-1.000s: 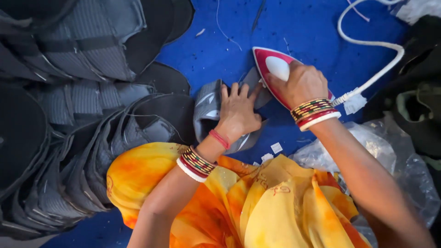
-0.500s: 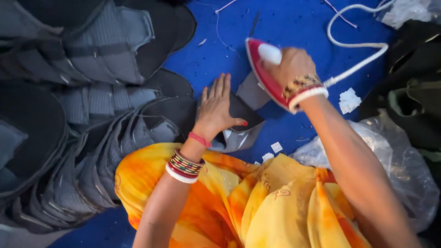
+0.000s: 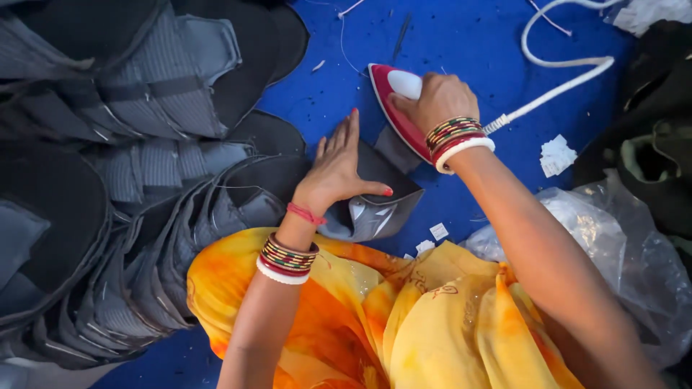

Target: The person irons the upper surface of grey slip-on shoes using a red and white electric iron. They repeatedly pick up a shoe, place a small white paper on it, press it with the iron, and then remove the paper. The person handles the shoes one at a time from a large pile on the floor.

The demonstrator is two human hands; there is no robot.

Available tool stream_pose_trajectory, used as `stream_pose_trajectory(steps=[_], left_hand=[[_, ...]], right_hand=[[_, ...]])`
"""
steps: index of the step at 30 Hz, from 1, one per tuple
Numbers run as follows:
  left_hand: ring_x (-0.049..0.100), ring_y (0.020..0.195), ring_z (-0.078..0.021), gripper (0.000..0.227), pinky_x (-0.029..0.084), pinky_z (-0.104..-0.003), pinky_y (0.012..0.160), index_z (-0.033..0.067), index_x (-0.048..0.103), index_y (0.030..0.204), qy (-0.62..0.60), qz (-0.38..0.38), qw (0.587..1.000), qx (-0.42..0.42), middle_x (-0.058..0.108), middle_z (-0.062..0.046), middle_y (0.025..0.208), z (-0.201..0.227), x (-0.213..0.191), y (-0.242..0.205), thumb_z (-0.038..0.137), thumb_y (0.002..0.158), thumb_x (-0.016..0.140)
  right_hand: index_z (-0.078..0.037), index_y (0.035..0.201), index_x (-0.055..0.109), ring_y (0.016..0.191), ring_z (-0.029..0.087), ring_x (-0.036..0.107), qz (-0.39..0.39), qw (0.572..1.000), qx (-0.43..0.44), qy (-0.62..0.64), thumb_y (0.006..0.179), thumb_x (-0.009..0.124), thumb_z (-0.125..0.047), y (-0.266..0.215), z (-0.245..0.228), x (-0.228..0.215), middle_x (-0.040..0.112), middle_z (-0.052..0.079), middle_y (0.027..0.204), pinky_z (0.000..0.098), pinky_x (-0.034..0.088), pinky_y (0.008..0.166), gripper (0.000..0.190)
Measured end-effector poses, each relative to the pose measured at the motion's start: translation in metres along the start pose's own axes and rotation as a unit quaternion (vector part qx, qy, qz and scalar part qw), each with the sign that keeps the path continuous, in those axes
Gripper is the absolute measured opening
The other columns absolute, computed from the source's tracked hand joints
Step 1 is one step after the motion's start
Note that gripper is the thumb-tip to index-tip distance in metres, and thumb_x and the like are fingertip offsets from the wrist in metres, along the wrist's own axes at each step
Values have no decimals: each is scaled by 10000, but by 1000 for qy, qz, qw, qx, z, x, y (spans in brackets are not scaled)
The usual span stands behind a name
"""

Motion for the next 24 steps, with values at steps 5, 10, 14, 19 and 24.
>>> stream_pose_trajectory(steps=[5,10,14,19,24], left_hand=[[183,1534,-433,1540,164,-607,1210,0,6,1598,-1,29,1000,4,230,-304,1628,-5,3,-2,663,544,912],[213,1518,-465,1502,169,-614,1189,5,41,1592,13,7,1000,-21,260,-338,1597,-1,2,3,671,558,904],[226,1501,-486,1497,174,-612,1193,5,41,1598,19,17,1000,-11,270,-358,1581,3,-2,6,677,572,898],[250,1491,-511,1455,225,-565,1215,-22,120,1600,25,64,997,18,326,-371,1541,17,-11,-5,678,585,892],[384,1326,-462,1191,370,-549,1058,11,253,1562,58,83,994,-50,475,-308,1375,34,-43,-28,535,696,880]], right_hand=[[-16,1012,761,847,452,705,-51,999,3,11,856,745,-617,-35,11,9,717,283,903,517,566,751,621],[-13,1023,749,854,449,714,-41,999,18,-8,899,733,-616,-43,11,-1,722,291,893,516,574,764,616],[-8,1016,740,835,449,711,-21,999,32,-3,874,739,-626,-21,8,-2,722,277,874,517,576,726,634],[-20,1001,743,815,434,721,43,998,-8,34,857,764,-616,19,4,-5,722,260,883,501,580,720,614],[6,1099,716,894,381,727,181,964,-60,187,951,787,-600,12,37,-38,740,240,966,450,558,772,628]])
Point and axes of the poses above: each hand's wrist, its own y-axis towards the middle knuckle, its own x-axis out of the palm, z = x × y, the point moved 8 cm from there along y, towards the middle knuckle
